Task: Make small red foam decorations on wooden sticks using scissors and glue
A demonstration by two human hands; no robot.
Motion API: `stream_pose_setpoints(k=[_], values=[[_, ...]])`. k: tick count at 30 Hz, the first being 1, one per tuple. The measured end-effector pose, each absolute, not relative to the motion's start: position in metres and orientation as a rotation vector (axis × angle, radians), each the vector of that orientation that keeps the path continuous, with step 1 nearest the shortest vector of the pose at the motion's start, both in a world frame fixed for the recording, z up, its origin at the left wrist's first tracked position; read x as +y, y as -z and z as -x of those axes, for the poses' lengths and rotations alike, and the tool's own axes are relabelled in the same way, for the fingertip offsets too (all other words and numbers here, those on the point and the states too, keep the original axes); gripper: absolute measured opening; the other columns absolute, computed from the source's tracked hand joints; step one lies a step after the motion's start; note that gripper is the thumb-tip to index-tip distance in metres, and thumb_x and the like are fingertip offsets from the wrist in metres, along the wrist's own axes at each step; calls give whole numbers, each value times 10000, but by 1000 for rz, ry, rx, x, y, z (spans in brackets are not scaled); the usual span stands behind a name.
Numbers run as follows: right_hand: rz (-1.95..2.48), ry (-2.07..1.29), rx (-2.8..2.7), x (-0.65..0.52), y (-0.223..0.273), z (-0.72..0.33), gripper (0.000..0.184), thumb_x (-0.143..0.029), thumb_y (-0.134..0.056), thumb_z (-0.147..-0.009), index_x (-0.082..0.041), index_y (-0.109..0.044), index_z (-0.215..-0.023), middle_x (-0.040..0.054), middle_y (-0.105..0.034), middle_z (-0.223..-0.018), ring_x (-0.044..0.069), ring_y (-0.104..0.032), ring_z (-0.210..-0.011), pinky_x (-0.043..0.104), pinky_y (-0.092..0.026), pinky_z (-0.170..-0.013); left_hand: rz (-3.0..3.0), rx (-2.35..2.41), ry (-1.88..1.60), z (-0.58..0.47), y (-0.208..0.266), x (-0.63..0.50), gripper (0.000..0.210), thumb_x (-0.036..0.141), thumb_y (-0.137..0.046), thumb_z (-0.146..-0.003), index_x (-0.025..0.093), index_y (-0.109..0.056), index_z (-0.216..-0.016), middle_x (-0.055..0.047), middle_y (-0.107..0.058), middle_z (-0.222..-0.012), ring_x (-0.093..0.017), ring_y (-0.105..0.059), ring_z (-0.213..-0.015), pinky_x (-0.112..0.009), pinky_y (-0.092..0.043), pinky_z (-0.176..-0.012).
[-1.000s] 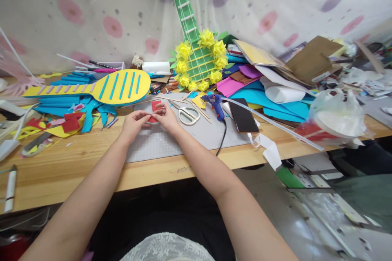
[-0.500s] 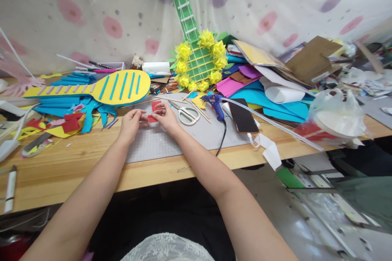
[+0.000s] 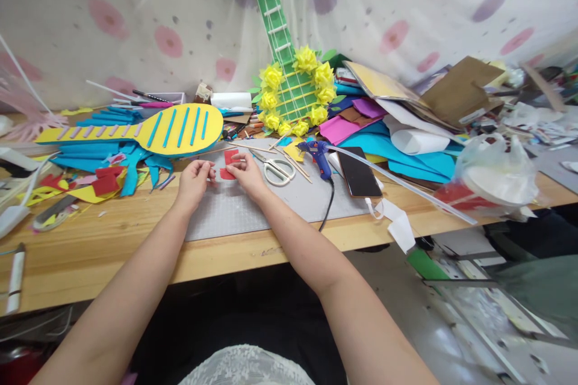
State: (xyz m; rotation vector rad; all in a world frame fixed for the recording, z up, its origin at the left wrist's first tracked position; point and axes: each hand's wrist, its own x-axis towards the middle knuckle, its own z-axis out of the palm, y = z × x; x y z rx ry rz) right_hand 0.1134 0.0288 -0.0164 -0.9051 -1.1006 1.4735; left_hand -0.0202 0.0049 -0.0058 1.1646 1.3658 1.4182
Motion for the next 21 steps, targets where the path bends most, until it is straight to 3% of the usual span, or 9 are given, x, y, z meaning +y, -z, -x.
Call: stream_pose_setpoints(k=[6, 9, 14, 21], values=[[922, -1519, -1020, 29, 16, -113, 337, -216, -681, -597, -202, -466, -855, -64, -601, -651, 68, -565, -565, 217, -456, -599, -1150, 1349, -1425, 17, 3, 2, 346, 496, -563, -717, 176, -444, -659, 32, -494, -495, -83, -472, -427, -193, -408, -385], [901, -1493, -1022, 30, 17, -113, 340, -195, -683, -590, -203, -469, -854, -62, -598, -666, 73, -578, -610, 221, -462, -633, -1127, 1308, -1390, 15, 2, 0, 390, 540, -577, -678, 170, -452, -679, 11, -543, -566, -91, -521, -477, -198, -435, -399], [904, -1468, -1068, 29, 16, -113, 330, -189, -671, -603, -204, -465, -860, -55, -586, -689, 81, -574, -633, 232, -462, -641, -1186, 1277, -1324, 9, 7, 1, 395, 341, -729, -539, 160, -491, -798, 6, -571, -672, -119, -570, -582, -232, -484, -464], [872, -1448, -1143, 25, 12, -113, 332, -197, -671, -594, -193, -471, -859, -58, -579, -671, 69, -557, -629, 202, -444, -614, -1261, 1202, -1341, 10, 7, 1, 367, 247, -683, -582, 171, -478, -876, 15, -560, -646, -133, -572, -608, -238, -475, -497]])
